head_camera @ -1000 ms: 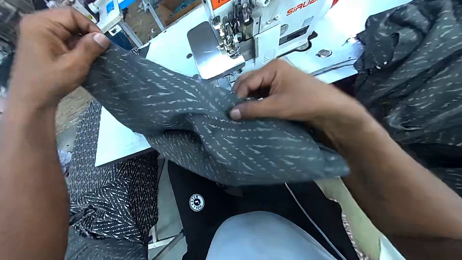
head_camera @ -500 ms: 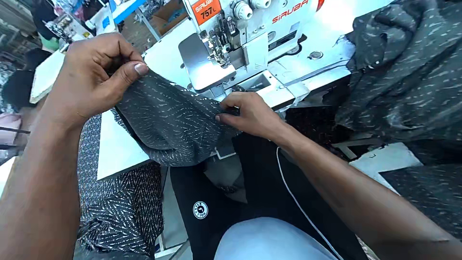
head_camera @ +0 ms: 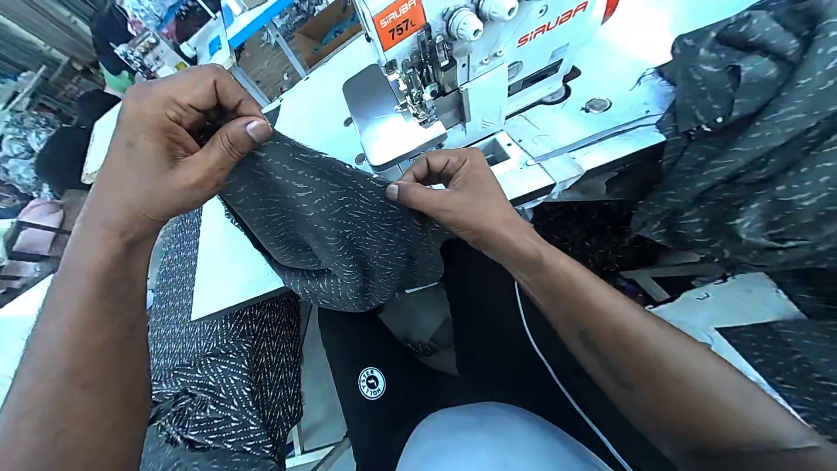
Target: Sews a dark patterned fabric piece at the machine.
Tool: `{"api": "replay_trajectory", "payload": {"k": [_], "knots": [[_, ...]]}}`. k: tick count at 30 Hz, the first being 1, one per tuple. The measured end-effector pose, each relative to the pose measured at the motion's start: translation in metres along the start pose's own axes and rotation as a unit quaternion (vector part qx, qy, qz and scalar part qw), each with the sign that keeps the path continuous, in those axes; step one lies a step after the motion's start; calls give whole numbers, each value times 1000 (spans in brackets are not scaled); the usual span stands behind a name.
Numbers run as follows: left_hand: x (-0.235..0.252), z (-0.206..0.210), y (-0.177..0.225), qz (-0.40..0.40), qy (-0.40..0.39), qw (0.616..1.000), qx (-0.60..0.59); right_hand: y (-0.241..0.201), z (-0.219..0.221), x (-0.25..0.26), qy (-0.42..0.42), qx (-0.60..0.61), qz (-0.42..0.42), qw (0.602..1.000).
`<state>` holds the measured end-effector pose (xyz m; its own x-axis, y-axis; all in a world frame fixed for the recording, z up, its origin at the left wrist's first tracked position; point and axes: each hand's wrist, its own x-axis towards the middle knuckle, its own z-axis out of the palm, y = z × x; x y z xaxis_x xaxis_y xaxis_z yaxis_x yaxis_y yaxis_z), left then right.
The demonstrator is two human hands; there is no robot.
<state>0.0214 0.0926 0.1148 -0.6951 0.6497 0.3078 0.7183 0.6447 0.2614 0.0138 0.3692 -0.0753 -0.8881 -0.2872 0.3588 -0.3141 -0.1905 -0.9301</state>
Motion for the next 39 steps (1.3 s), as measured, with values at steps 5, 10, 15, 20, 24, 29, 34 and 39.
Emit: {"api": "replay_trajectory", "payload": {"k": [5, 10, 15, 20, 24, 29, 34, 39], "knots": [[-10, 2, 0, -4, 22, 998, -51, -4, 2, -4, 14, -36, -37, 999], [-3, 11, 10, -11, 28, 979, -203, -35, -7, -21, -65, 98, -3, 993], [63, 70, -34, 10, -47, 998, 35, 0, -33, -23, -52, -41, 147, 987], [95, 156, -60, -26, -16, 995, -91, 34, -64, -38, -1, -121, 154, 981], [93, 174, -72, -56, 43, 986, -152, 39, -69, -38, 13, -83, 170, 982], [91, 172, -70, -23, 63, 998, 7, 46, -64, -37, 24, -80, 168, 982], [72, 185, -13, -60, 38, 966, 247, 48, -66, -41, 33, -95, 159, 982], [36, 213, 18, -149, -15, 962, 228, 49, -75, -45, 36, -88, 138, 986]]}}
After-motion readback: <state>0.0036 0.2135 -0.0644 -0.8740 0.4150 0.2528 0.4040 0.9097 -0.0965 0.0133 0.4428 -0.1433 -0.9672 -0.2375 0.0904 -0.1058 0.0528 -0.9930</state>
